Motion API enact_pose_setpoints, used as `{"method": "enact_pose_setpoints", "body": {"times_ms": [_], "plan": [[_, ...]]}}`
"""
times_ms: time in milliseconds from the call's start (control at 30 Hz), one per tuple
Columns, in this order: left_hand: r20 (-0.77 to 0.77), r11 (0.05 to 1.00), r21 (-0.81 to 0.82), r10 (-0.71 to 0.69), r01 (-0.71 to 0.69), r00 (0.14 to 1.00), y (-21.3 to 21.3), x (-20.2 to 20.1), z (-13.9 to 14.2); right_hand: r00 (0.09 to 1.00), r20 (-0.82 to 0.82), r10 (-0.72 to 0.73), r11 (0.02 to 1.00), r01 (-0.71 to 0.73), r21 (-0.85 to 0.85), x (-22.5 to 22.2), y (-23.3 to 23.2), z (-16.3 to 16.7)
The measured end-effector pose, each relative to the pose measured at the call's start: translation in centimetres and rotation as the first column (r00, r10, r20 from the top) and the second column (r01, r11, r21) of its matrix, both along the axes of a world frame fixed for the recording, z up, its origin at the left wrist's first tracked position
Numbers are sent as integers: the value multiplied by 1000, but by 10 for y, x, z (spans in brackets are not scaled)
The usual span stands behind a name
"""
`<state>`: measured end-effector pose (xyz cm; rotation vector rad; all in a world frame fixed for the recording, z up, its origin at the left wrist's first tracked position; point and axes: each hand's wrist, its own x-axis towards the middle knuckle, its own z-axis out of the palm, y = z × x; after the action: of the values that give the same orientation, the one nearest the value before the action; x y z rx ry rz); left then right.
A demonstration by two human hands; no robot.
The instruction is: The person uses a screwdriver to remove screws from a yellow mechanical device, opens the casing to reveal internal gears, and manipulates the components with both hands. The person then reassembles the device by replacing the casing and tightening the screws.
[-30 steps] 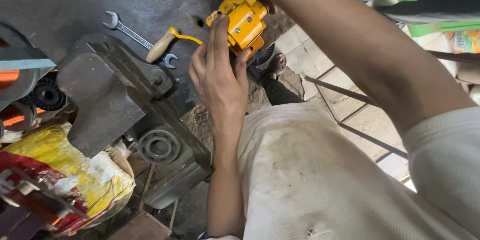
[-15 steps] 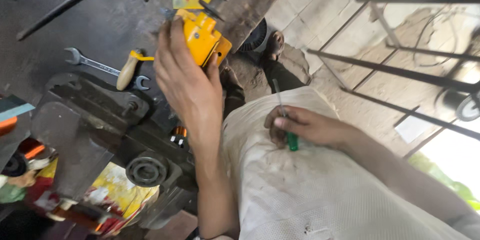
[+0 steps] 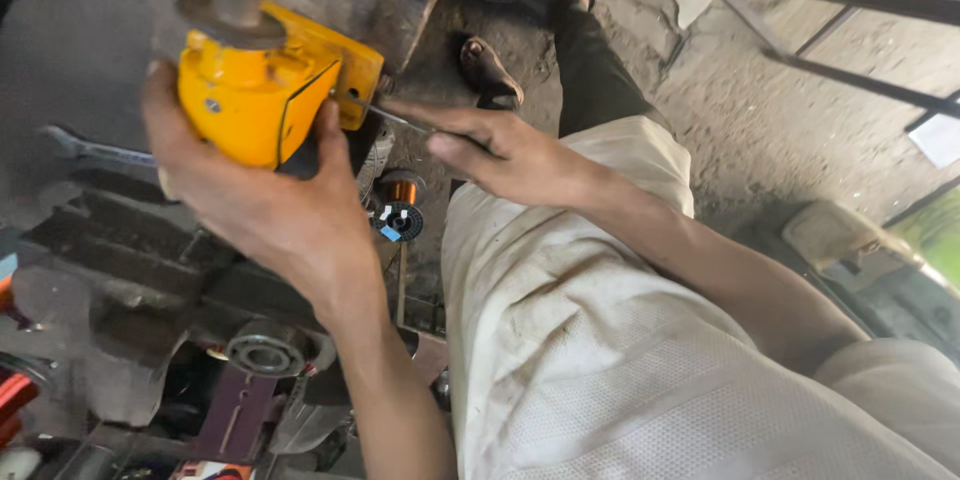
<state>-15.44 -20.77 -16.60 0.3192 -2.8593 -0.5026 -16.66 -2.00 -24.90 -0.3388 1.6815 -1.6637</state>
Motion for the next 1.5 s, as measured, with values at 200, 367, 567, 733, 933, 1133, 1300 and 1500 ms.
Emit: {"method": "enact_pose_setpoints", "body": {"times_ms": [200, 367, 567, 733, 933, 1133, 1300, 1500], "plan": [[16, 999, -53, 0, 1, 1000, 1, 1, -7, 999, 45, -26, 994, 31, -109, -2, -5, -9], [13, 998, -67, -15, 16, 1000, -1, 0, -7, 995, 66, -72, 991, 78, -107, 1, -5, -10], [29, 999, -32, -2, 3, 1000, -2, 1, -8, 994, 73, -85, 990, 93, -108, -1, -7, -6], [18, 999, -31, -37, 38, 999, -6, 2, -13, 996, 44, -81, 992, 85, -95, 1, -6, -8], [33, 998, -55, -35, 37, 999, -10, 2, -15, 995, 40, -89, 991, 92, -95, 4, -7, -11], [44, 998, -43, -34, 36, 998, -10, 6, -16, 995, 76, -60, 994, 66, -87, -7, -6, -3], [33, 999, -25, -24, 24, 999, -11, 6, -21, 949, -118, 291, 880, -217, 422, -6, -7, 7], [43, 1000, 23, -16, 15, 999, -6, 10, -19, 815, -578, -22, 935, 222, 277, 5, -8, 11]]}}
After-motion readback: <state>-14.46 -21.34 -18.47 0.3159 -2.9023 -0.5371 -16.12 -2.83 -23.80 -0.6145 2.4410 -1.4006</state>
